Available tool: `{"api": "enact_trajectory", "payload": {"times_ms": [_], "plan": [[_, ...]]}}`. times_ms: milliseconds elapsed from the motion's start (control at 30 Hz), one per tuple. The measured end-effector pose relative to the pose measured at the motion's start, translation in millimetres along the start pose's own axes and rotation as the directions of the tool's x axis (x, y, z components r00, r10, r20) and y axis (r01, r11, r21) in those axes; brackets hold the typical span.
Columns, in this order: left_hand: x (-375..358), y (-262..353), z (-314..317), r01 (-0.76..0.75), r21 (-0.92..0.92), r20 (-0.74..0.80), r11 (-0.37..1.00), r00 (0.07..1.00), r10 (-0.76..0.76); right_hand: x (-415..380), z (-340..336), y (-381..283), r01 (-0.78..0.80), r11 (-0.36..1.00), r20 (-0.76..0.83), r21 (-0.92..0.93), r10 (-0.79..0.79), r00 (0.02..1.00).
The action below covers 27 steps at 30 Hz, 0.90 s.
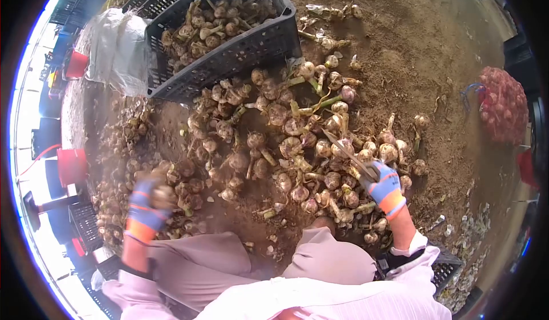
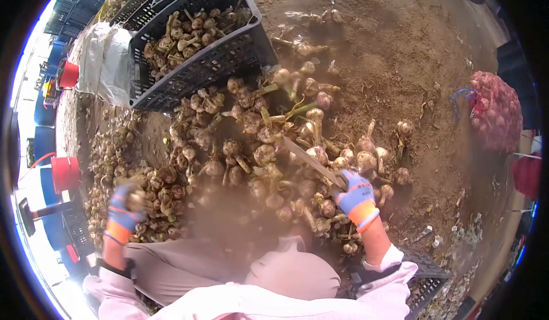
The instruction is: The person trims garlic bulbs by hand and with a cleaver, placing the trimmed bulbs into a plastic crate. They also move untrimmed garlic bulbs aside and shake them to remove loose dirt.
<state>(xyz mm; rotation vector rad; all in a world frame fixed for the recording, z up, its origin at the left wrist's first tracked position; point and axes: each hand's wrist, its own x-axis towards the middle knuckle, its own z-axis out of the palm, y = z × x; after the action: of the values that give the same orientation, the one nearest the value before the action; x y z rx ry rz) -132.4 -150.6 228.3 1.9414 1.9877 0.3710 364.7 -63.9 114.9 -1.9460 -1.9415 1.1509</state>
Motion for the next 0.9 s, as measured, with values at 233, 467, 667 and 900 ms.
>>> {"api": "enact_trajectory", "payload": {"times_ms": [233,467,667,900], "plan": [[-21.8,-116.7,-98.8,0.540,0.809,-0.001,0.230,0.392,-0.920,69.9,35.5,-46.1,0.136,0.883,0.232,-0.450,-0.031,0.972],[68.1,100.6,118.9,0.338,-0.359,0.557,0.870,0.826,-0.091,74.3,23.0,-47.7,-0.018,0.890,0.045,0.456,-0.003,0.999],[65.8,175.1,215.2,-0.084,-0.804,0.108,0.589,0.953,0.283,2.7,3.8,-88.6,-0.467,0.192,0.478,0.863,-0.012,0.878],[42.8,167.0,205.5,0.177,-0.955,0.206,0.237,0.973,0.100,-12.9,12.4,-80.6,0.022,0.781,0.103,0.624,-0.110,0.989]]}}
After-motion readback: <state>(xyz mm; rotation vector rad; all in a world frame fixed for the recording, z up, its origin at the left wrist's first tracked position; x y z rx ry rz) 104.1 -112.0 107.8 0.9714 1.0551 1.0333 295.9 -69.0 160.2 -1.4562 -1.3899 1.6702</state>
